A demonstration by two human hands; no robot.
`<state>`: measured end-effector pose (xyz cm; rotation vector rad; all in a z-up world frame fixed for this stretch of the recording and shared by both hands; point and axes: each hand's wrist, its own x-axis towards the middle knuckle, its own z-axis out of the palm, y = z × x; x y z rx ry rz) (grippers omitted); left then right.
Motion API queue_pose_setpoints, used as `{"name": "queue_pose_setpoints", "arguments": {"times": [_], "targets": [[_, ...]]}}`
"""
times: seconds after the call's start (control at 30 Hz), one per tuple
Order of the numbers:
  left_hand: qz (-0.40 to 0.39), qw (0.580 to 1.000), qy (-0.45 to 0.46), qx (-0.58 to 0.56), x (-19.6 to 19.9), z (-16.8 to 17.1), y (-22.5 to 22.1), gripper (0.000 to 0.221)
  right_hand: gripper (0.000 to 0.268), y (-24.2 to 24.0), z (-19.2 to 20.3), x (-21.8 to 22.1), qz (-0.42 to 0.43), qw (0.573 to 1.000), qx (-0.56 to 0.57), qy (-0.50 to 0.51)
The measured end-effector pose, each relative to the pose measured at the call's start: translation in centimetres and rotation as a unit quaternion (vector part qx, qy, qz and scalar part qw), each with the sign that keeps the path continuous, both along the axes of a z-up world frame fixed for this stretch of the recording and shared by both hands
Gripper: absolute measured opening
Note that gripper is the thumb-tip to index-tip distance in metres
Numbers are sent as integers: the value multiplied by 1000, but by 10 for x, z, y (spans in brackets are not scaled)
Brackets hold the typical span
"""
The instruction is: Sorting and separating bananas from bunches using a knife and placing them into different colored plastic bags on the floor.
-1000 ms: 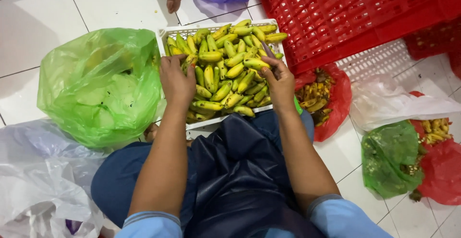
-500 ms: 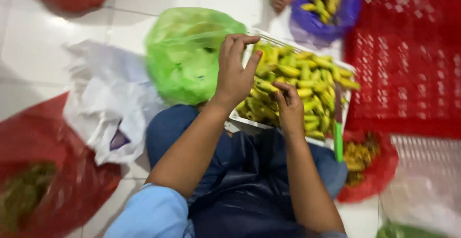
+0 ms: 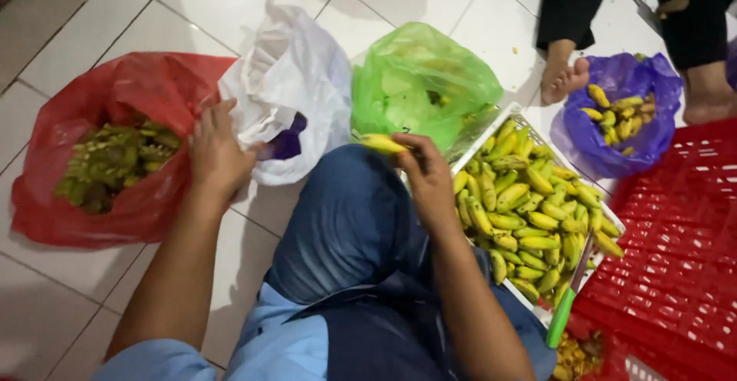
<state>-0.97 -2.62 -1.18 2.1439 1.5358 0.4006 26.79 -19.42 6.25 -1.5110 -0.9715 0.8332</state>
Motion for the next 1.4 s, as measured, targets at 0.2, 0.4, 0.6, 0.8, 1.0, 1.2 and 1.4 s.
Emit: {"name": "queue_pose_setpoints", "arguments": {"times": [0.2,0.4,0.6,0.8,1.0,1.2,1.4], "targets": [[177,934,-308,-26,-8,-26,12,19,22,65,10,-57,177,965,14,-193],[197,911,-356,-67,-11,18,7,10,25,72,1,-75,150,983,27,-107],[171,889,-423,-31,2,12,8,29,16,28,-2,-32,48,995,27,-84],[43,951,-225,207,38,82,1,54,26,-85,-40,50,-192,978,-76,-34],[-133,901,-359,202,167,43,2,42,32,-174,-34,65,-325,936,-113,-72],[-336,936,98,-40,329,51,-31,37,28,-189,-33,76,-301,932,-141,-144],[-290,940,177,-29,405,-127,3,66,26,-120,-27,92,-136,944,-132,-270]]}}
